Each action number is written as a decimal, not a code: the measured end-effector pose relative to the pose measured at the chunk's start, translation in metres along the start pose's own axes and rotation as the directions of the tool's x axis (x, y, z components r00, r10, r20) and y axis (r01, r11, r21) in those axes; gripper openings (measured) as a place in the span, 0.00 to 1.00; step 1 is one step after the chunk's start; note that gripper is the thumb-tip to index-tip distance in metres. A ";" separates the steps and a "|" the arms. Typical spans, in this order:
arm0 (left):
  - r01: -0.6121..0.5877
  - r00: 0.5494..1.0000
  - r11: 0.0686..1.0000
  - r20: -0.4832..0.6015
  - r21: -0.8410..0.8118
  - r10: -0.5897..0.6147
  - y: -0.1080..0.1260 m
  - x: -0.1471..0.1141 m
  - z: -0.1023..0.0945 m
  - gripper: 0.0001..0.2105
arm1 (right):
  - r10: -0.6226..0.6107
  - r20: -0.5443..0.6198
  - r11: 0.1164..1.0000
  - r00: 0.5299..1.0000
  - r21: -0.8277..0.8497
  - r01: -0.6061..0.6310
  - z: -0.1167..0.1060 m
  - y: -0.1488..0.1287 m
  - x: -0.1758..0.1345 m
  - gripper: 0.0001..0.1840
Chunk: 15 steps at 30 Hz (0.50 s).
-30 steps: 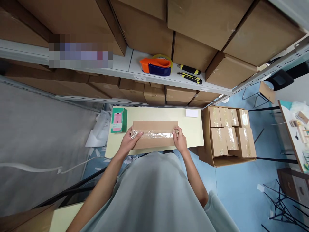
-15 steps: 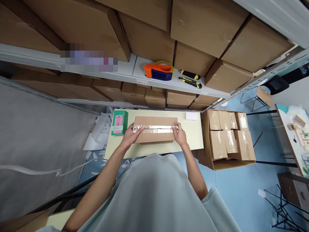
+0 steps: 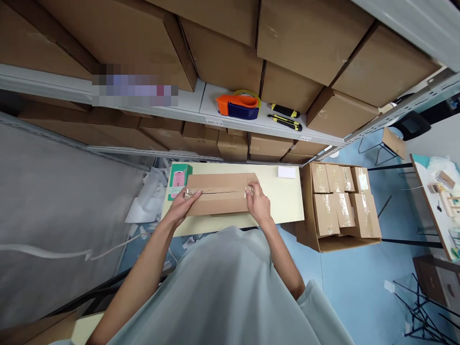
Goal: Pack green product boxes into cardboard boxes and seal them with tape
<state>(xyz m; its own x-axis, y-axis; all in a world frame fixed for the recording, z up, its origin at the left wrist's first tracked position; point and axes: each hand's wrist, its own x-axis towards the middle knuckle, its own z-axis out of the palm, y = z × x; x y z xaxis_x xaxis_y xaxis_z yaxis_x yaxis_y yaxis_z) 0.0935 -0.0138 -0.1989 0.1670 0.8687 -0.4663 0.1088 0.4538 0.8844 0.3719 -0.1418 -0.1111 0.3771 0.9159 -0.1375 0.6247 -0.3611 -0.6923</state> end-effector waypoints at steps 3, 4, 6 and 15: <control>-0.039 0.999 0.999 0.024 -0.006 0.039 -0.004 -0.005 0.032 0.40 | 0.052 -0.009 0.999 0.999 -0.012 -0.053 -0.021 0.018 -0.001 0.26; -0.045 0.998 0.999 0.035 -0.010 0.046 -0.006 -0.006 0.044 0.40 | 0.067 -0.023 0.997 0.998 -0.023 -0.067 -0.028 0.025 -0.002 0.27; -0.039 0.997 0.999 0.067 -0.002 0.039 -0.013 -0.006 0.067 0.38 | 0.085 -0.050 0.995 0.995 -0.051 -0.088 -0.041 0.040 -0.003 0.28; -0.003 0.997 0.996 0.079 0.092 -0.004 -0.044 -0.001 0.070 0.35 | 0.115 -0.009 0.990 0.993 -0.077 -0.116 0.001 0.087 -0.003 0.28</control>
<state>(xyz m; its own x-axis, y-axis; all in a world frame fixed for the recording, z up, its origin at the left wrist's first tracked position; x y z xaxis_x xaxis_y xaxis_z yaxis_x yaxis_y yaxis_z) 0.1575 -0.0492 -0.2389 0.2437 0.8483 -0.4702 0.1976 0.4312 0.8804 0.4244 -0.1754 -0.1721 0.4524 0.8666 -0.2104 0.6278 -0.4771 -0.6150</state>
